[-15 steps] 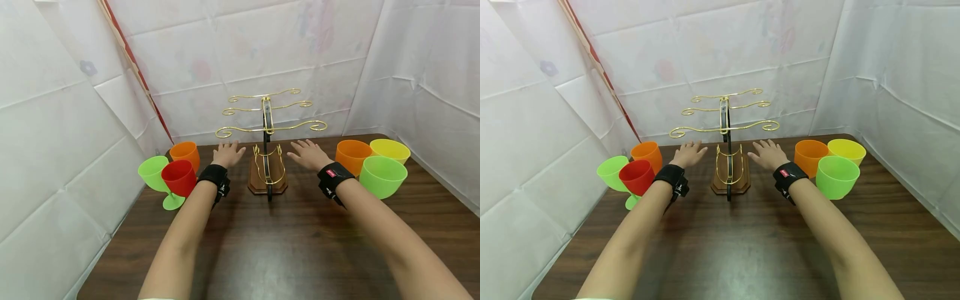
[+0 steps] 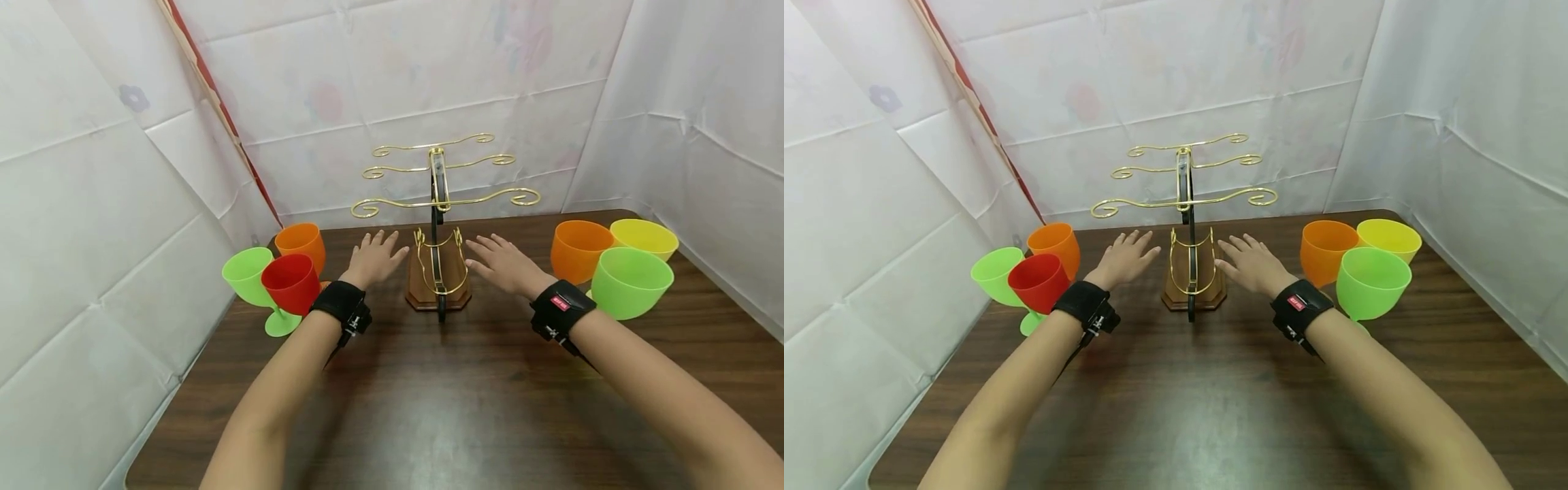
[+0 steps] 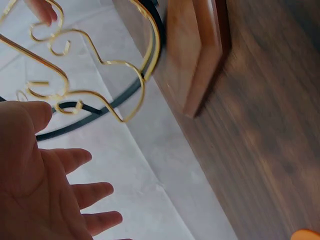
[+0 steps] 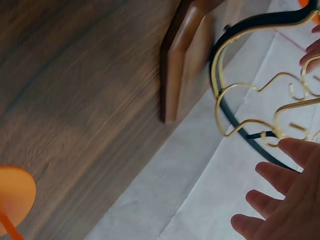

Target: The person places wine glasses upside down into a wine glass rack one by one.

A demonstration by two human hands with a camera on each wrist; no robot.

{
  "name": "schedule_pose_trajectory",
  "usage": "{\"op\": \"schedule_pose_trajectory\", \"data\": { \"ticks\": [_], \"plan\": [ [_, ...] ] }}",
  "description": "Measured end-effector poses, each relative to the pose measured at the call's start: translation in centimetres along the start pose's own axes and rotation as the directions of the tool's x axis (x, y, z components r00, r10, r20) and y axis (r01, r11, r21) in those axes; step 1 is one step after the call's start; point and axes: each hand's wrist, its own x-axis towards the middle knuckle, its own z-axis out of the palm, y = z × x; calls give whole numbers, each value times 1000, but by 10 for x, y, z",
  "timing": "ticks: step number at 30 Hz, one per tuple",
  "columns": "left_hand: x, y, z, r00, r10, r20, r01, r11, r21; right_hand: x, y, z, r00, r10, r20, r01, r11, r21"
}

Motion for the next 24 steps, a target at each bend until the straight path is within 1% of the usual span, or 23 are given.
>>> {"op": "schedule_pose_trajectory", "data": {
  "ticks": [7, 12, 18, 24],
  "plan": [
    [-23, 6, 3, 998, 51, -26, -52, 999, -2, -25, -10, -3, 999, -34, -26, 35, 998, 43],
    [-45, 8, 7, 995, 95, -34, -94, 995, 14, -49, -21, -4, 998, -62, -21, 64, 996, 70],
    [-71, 10, 13, 986, 155, -56, -153, 988, 30, -76, -28, -1, 994, -100, -35, 102, 993, 56],
    [-94, 12, 19, 978, 200, -58, -198, 980, 34, -99, -29, -2, 995, -84, -46, 90, 983, 158]
  ]
}}
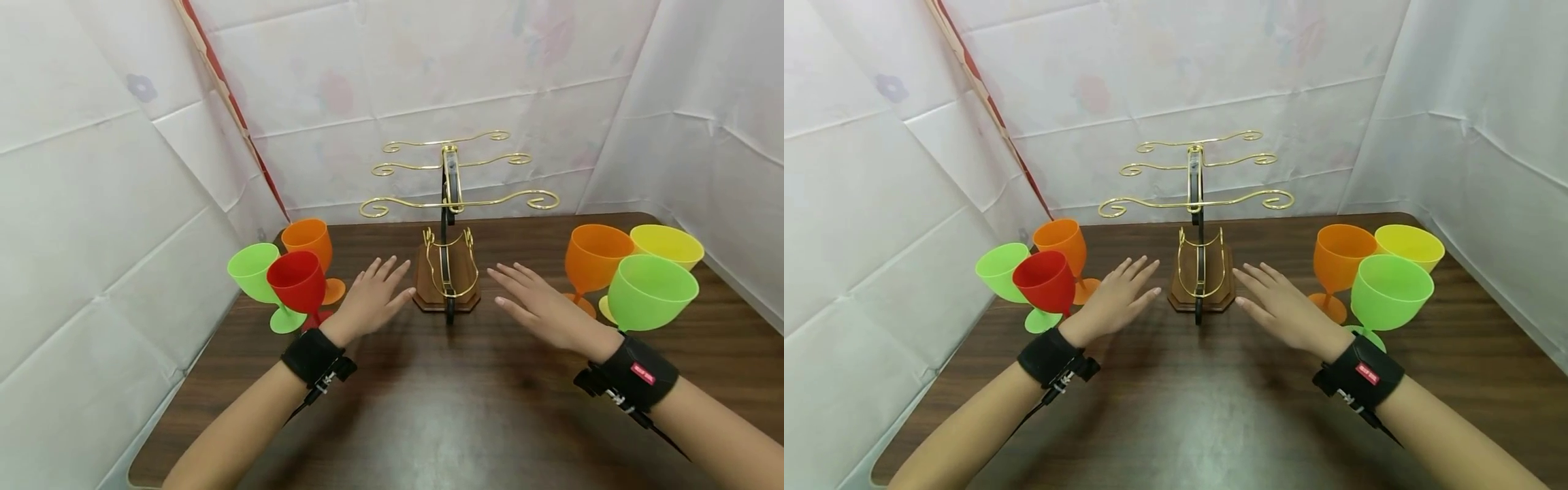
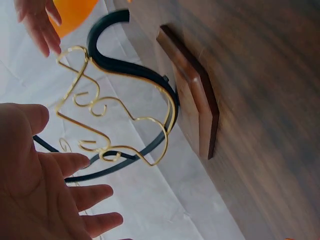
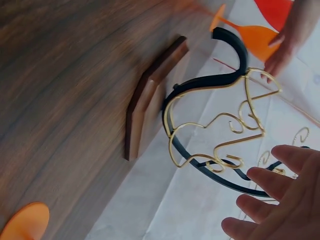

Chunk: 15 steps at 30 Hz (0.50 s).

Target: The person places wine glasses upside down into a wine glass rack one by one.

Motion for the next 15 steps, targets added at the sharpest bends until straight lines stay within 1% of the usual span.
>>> {"op": "schedule_pose_trajectory", "data": {
  "ticks": [2, 4, 7, 12, 15],
  "plan": [
    [-6, 1, 0, 1000, 14, -1, -14, 1000, 0, -6, -1, -1, 1000, 3, -4, -3, 1000, 28],
    [-13, 2, -1, 1000, 23, -1, -23, 1000, 2, -11, -2, -3, 1000, 10, -3, -10, 999, 35],
    [-24, 2, -2, 1000, 26, -13, -26, 999, -23, -19, -4, -6, 1000, 19, 0, -19, 999, 45],
    [-44, -5, -5, 997, 48, -53, -52, 995, -81, -30, -4, -9, 1000, 20, -12, -19, 997, 75],
    [-54, -10, -5, 996, 61, -72, -69, 992, -110, -34, -2, -8, 999, 28, -17, -26, 995, 101]
  ]
}}
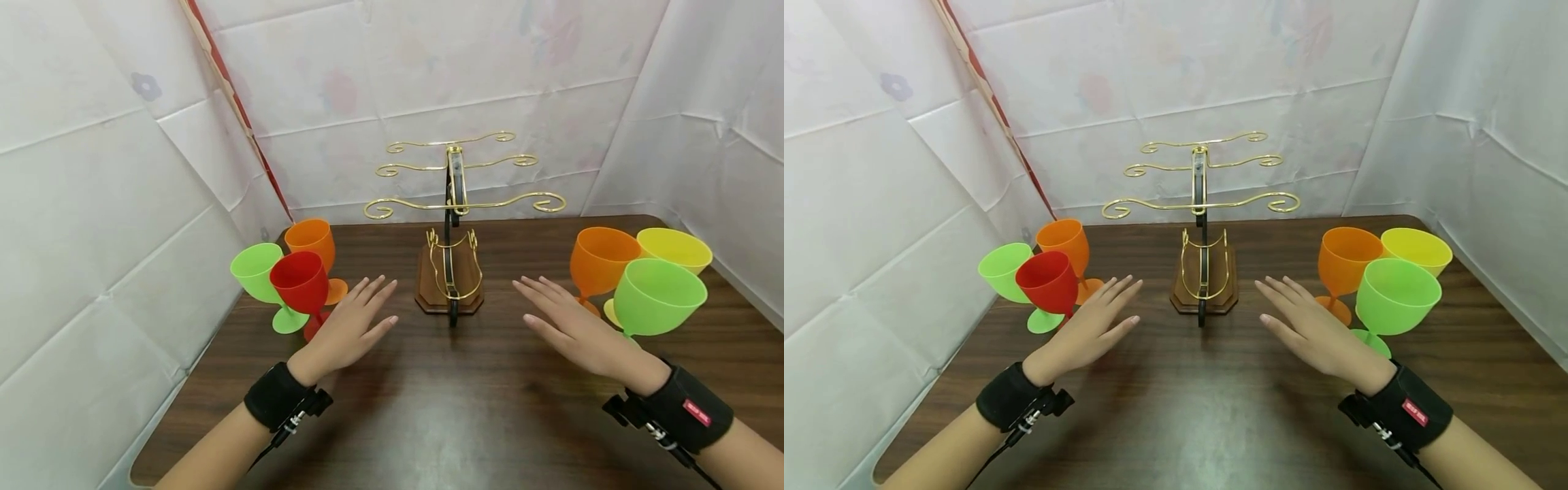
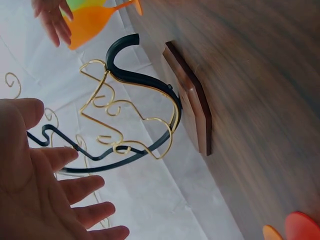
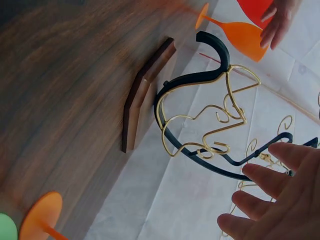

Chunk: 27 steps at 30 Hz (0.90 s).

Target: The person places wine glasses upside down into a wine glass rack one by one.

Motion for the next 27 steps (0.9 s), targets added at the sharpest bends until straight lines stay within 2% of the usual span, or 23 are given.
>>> {"op": "schedule_pose_trajectory", "data": {
  "ticks": [3, 5, 7, 8, 9, 10, 11, 12, 14, 16, 17, 18, 20, 22, 23, 27],
  "plan": [
    [-7, -3, 1, 1000, 2, -23, -3, 1000, -22, -1, 2, 1, 1000, 4, -5, -4, 1000, 23],
    [-10, -5, 2, 998, 17, -60, -19, 999, -38, -1, 4, 2, 1000, 1, -9, -1, 999, 35],
    [-12, -7, 4, 987, 57, -149, -66, 996, -52, 0, 4, 3, 1000, -4, -11, 5, 999, 44],
    [-12, -8, 4, 972, 90, -215, -104, 993, -54, 0, 4, 3, 1000, -5, -11, 6, 999, 46],
    [-13, -10, 5, 949, 122, -289, -145, 988, -58, 0, 4, 3, 1000, -7, -11, 7, 999, 47],
    [-14, -11, 4, 914, 154, -375, -188, 981, -56, 0, 4, 3, 1000, -8, -11, 8, 999, 48],
    [-15, -14, 4, 867, 180, -465, -225, 973, -44, 0, 4, 3, 1000, -7, -10, 8, 999, 48],
    [-16, -16, 3, 813, 194, -549, -253, 967, -33, 0, 4, 3, 1000, -6, -9, 6, 999, 49],
    [-20, -22, 1, 710, 174, -683, -267, 963, -32, 0, 3, 3, 1000, 0, -8, 1, 999, 53],
    [-26, -29, -1, 635, 95, -766, -228, 971, -69, -1, 3, 2, 1000, 3, -9, -3, 998, 57],
    [-30, -33, -2, 607, 44, -793, -198, 975, -97, -1, 3, 2, 1000, 4, -10, -3, 998, 58],
    [-34, -37, -2, 586, -15, -810, -167, 976, -139, -1, 3, 2, 1000, 3, -11, -2, 998, 60],
    [-41, -42, -2, 557, -137, -819, -112, 965, -237, -1, 4, 2, 1000, 3, -14, -2, 998, 63],
    [-47, -46, -1, 536, -257, -805, -83, 932, -353, -1, 5, 2, 1000, 0, -14, 1, 998, 70],
    [-50, -48, 0, 532, -315, -786, -80, 905, -418, -1, 5, 3, 1000, -1, -14, 2, 997, 76],
    [-57, -51, 4, 550, -517, -656, -30, 773, -634, 0, 6, 5, 1000, 0, -16, 2, 995, 98]
  ]
}}
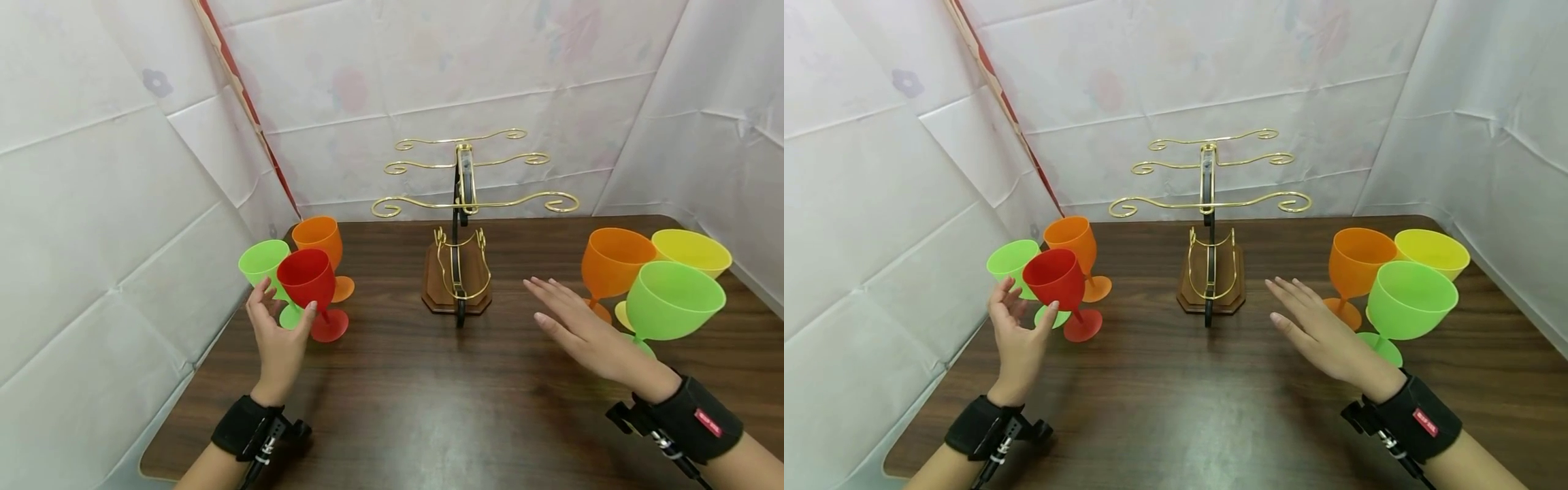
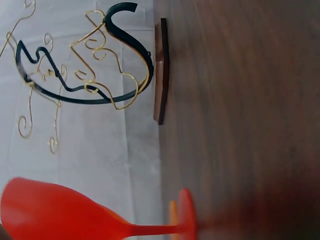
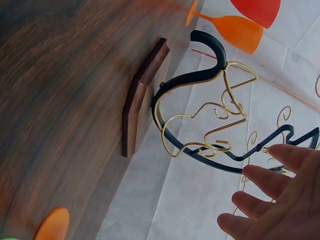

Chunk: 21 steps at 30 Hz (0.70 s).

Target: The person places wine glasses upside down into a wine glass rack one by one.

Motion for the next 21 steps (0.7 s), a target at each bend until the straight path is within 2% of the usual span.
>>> {"op": "schedule_pose_trajectory", "data": {
  "ticks": [2, 5, 7, 11, 13, 15, 18, 21],
  "plan": [
    [0, -3, -1, 994, -107, 14, 107, 994, -21, -1, 1, 0, 1000, 6, -3, -6, 1000, 11],
    [1, -7, -1, 971, -238, 37, 239, 970, -36, -2, 3, 1, 1000, 13, -6, -13, 1000, 26],
    [3, -11, 0, 945, -320, 71, 323, 946, -39, -2, 4, 1, 1000, 12, -5, -12, 999, 39],
    [9, -19, 1, 880, -447, 159, 452, 892, 5, -4, 7, 2, 1000, 3, -8, -3, 998, 65],
    [11, -23, 2, 852, -486, 195, 490, 871, 31, -5, 8, 2, 1000, -1, -8, 1, 997, 75],
    [14, -26, 3, 831, -509, 225, 514, 857, 42, -5, 9, 3, 1000, 0, -9, 1, 997, 83],
    [18, -31, 6, 806, -535, 254, 545, 838, 36, -6, 10, 4, 1000, 10, -8, -10, 996, 94],
    [22, -35, 8, 788, -550, 276, 565, 825, 30, -7, 10, 4, 1000, 22, -5, -21, 995, 102]
  ]
}}
